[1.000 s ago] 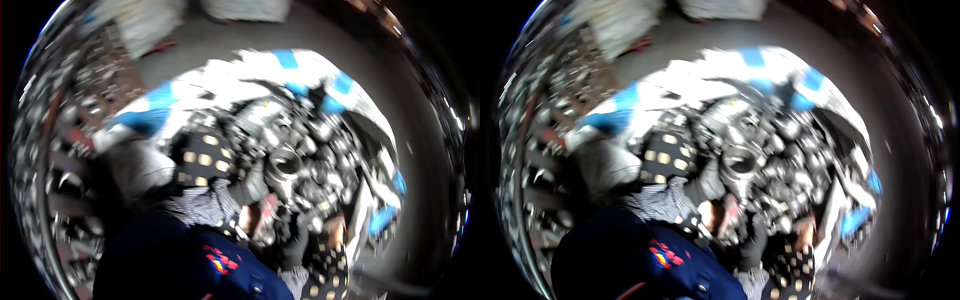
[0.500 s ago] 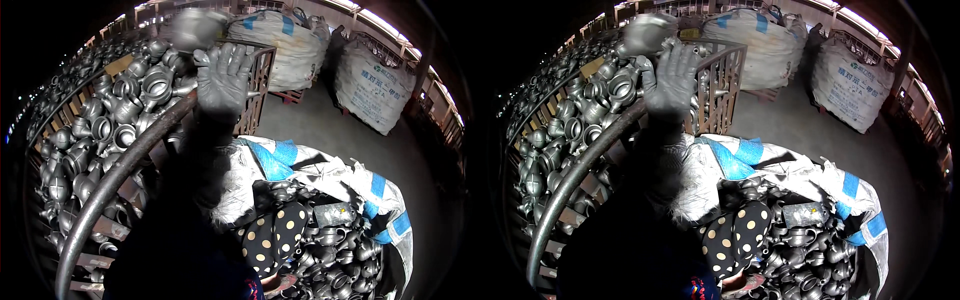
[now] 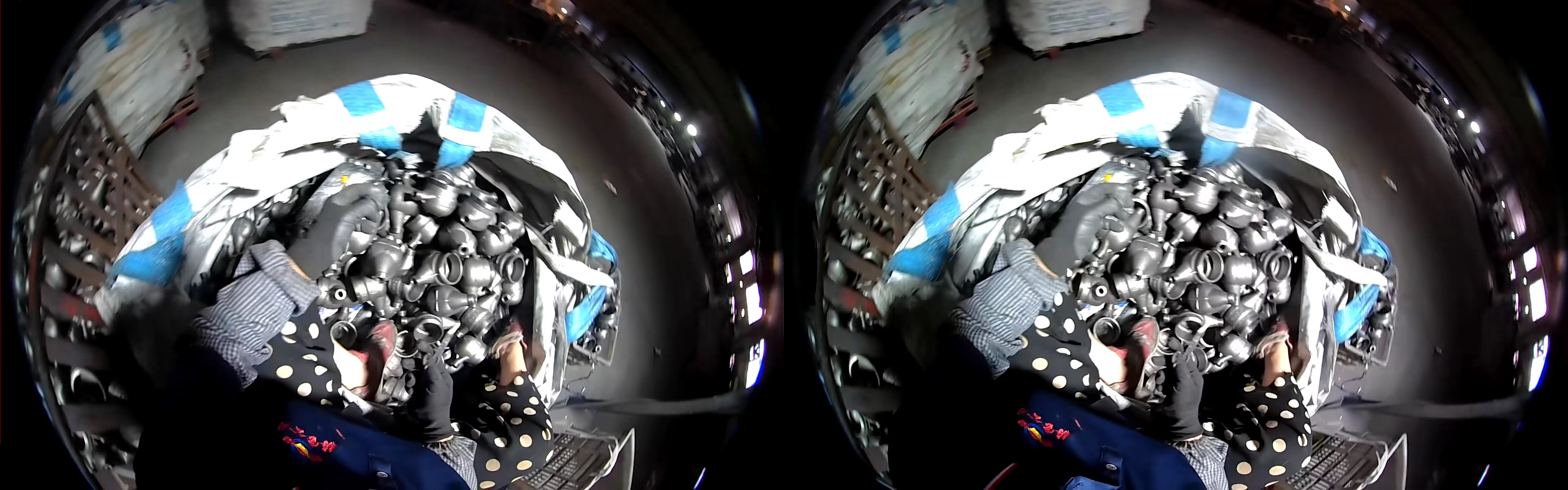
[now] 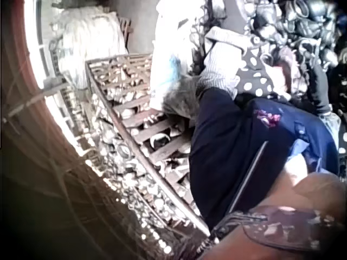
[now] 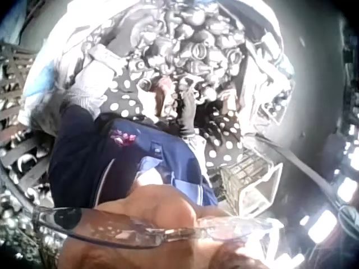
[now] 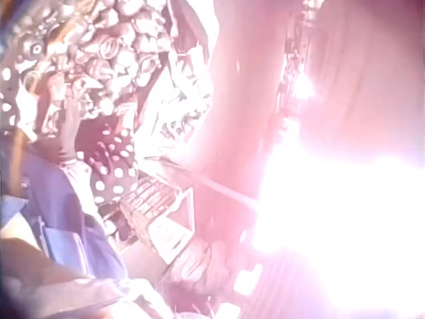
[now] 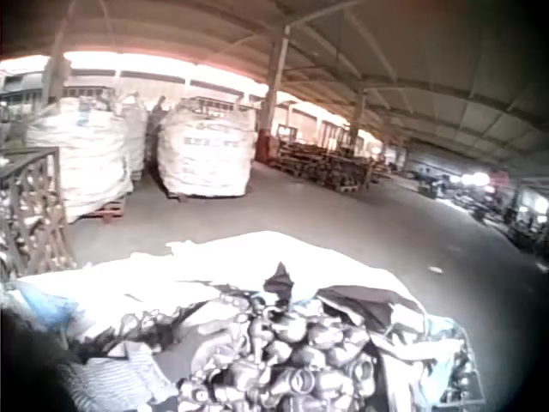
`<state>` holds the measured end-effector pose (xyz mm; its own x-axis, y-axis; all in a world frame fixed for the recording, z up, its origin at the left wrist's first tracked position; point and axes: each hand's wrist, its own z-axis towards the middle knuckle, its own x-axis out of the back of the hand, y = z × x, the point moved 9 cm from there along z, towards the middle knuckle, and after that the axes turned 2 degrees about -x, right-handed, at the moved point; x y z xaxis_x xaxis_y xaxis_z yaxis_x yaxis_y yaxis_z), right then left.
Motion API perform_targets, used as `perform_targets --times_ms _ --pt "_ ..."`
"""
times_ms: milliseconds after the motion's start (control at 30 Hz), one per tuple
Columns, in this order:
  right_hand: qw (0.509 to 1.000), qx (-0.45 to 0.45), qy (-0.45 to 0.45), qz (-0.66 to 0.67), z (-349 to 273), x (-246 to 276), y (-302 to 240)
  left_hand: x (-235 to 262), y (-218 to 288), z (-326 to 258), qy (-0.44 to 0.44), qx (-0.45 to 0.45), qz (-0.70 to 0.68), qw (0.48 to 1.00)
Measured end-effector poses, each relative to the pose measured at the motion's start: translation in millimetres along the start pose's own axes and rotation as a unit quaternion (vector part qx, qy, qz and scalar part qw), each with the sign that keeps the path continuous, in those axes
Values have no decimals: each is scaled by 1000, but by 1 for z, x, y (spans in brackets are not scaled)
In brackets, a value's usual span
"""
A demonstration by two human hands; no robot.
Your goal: The person picks up metal castings from a large bag, uses a metal pick to remove debris from interior holes, and then tosses the processed pieces into a separate container.
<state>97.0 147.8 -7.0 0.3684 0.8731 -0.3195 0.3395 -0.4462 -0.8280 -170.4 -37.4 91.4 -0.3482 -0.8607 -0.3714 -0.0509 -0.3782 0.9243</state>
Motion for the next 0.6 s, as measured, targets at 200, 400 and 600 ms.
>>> perform_targets --times_ms 200,400,600 --pt "996 -61 1 67 8 1 14 -18 -103 111 48 -64 257 963" --pt "994 -69 18 89 5 2 9 -66 -128 184 -73 -51 618 781" --pt "996 -68 13 61 6 1 -2 -56 -144 187 -192 12 663 723"
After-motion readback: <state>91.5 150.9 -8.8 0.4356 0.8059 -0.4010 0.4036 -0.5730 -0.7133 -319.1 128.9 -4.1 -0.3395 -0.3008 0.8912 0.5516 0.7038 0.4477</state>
